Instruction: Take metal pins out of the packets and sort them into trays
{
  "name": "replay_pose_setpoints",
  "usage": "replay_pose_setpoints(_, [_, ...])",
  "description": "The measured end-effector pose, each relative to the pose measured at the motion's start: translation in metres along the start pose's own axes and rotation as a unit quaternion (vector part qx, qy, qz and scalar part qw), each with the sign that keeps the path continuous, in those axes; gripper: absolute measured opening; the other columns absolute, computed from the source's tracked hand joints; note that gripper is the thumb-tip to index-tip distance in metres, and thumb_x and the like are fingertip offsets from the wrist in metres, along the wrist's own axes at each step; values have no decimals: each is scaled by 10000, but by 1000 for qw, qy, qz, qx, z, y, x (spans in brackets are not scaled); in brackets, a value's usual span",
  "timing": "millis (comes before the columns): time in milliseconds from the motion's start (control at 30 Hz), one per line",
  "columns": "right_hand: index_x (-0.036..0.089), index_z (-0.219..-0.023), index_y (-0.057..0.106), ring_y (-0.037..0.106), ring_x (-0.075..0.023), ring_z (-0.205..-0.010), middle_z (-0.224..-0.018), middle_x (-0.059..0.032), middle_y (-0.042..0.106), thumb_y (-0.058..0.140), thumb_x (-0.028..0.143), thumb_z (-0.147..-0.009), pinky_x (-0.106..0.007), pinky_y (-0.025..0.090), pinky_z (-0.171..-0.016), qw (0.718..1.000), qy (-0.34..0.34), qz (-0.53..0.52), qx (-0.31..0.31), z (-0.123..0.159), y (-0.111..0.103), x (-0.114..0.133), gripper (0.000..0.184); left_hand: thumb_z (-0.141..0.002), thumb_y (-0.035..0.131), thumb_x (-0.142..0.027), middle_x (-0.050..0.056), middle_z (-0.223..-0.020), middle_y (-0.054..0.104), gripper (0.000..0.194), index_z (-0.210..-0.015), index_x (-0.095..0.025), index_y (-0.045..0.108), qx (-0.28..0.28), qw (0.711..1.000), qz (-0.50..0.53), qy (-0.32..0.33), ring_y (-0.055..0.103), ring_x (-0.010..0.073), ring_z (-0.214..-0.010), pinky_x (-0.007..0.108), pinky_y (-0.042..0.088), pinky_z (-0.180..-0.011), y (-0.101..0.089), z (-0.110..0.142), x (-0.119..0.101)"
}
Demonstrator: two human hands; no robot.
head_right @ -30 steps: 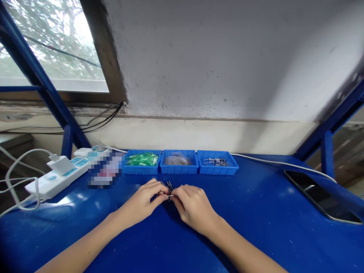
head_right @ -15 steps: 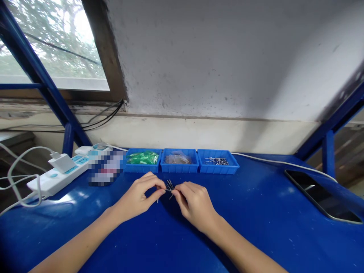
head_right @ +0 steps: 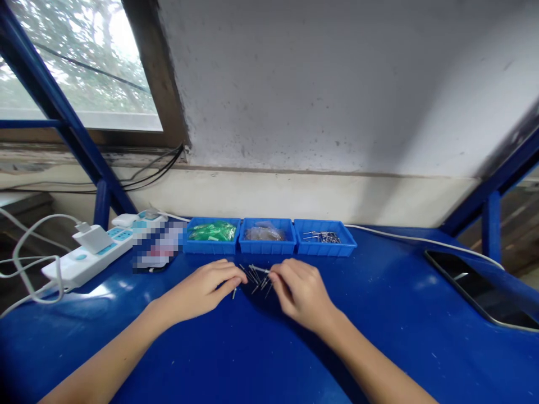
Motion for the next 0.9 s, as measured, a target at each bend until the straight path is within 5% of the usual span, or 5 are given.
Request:
replay_pose_setpoints(200, [183, -783, 556, 546, -151, -506, -604, -42, 594, 396, 308, -899, -273, 398, -525, 944, 174, 193, -204, 13, -72, -56, 234, -868, 523, -171, 14, -1018, 565, 198, -918, -305, 661, 38, 998, -57, -14, 466, 220, -999, 370, 350, -844, 1, 6, 23])
replay_pose_setpoints(367, [133, -1156, 493, 585, -204, -532, -592, -5, 583, 468, 469, -854, -284, 379, -504, 920, 330, 203, -53, 16, -53, -95, 453, -877, 536, -222, 17, -942, 561, 136, -778, -233, 629, 24, 998, -50, -25, 457, 213, -950, 364, 344, -820, 7, 2, 24])
replay_pose_setpoints(633, [188, -1056, 552, 583, -166, -662, -763, -39, 616, 493, 309, -882, -262, 425, -587, 987, 82, 8, 139, 5, 35, 6, 220, -897, 493, -185, 11, -824, 598, 106, -820, -203, 563, -26, 999, 44, 1, 488, 183, -877, 306, 401, -773, 10, -4, -2])
replay_pose_setpoints(767, [186, -752, 549, 546, -152, -618, -680, -27, 588, 463, 220, -892, -257, 361, -555, 986, 29, 24, 161, 6, 45, 25, 168, -893, 475, -178, 20, -831, 585, 111, -806, -205, 537, -28, 998, 47, 3, 486, 191, -885, 318, 408, -787, 9, -2, -10])
replay_pose_setpoints(900, [185, -784, 548, 529, -150, -628, -695, -25, 584, 466, 198, -886, -264, 337, -570, 988, 25, 35, 152, 7, 43, 24, 132, -884, 476, -168, 14, -839, 568, 97, -802, -207, 509, -14, 999, 40, 6, 475, 188, -892, 315, 408, -794, 7, -1, -14])
Point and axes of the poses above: each hand's wrist, its own z-axis away from the middle knuckle, its own y-axis out of the palm, x = y × z, the point moved 7 cm from there along -z, towards the middle knuckle
